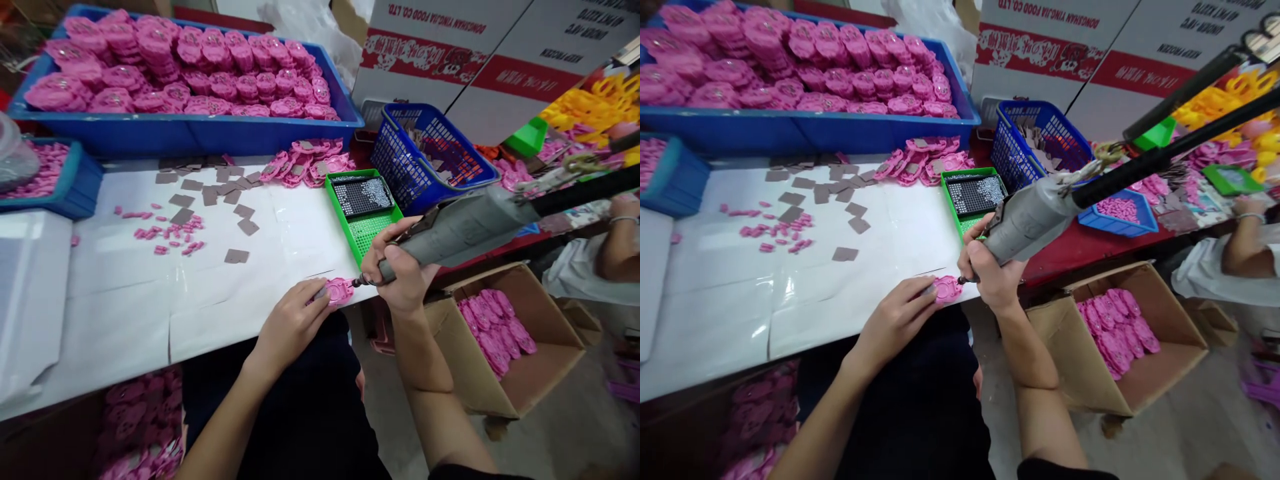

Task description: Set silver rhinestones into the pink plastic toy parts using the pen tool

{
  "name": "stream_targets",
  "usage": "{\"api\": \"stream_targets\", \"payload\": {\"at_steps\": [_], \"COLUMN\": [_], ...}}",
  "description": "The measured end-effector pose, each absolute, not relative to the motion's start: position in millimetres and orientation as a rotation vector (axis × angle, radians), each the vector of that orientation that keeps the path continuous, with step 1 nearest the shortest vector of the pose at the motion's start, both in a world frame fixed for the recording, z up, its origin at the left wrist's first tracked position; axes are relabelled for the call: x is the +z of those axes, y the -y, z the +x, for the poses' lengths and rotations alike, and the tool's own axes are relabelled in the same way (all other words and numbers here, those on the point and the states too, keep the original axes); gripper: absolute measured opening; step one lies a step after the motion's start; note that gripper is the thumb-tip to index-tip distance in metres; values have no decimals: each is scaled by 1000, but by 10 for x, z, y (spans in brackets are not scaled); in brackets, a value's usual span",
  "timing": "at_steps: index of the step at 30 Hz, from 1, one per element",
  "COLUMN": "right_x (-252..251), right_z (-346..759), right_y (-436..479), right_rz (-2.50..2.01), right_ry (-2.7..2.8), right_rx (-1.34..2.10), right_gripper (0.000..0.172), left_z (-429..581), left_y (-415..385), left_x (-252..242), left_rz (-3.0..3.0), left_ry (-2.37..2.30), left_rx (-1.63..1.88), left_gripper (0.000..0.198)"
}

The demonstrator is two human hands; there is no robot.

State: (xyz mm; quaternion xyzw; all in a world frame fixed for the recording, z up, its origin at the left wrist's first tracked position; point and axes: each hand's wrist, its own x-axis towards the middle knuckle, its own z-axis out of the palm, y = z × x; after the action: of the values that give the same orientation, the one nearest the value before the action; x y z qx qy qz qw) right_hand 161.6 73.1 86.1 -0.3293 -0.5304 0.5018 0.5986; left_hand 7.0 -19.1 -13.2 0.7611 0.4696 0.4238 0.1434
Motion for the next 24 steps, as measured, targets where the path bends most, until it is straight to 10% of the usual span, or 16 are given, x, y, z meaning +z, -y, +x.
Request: {"api": "stream_targets", "payload": {"at_steps": [24], "right_x": [748], "right_z": [1456], "right_y": [-767], "right_rz": [-857], "right_ry": [1317], "right_rx": [1242], "right_gripper": [24], "left_z": [75], "left_y": [201], "left_x": [-180], "left_rz": [2222], "left_ry": [-1394], "left_rx": [1247], "left_gripper": [16]}}
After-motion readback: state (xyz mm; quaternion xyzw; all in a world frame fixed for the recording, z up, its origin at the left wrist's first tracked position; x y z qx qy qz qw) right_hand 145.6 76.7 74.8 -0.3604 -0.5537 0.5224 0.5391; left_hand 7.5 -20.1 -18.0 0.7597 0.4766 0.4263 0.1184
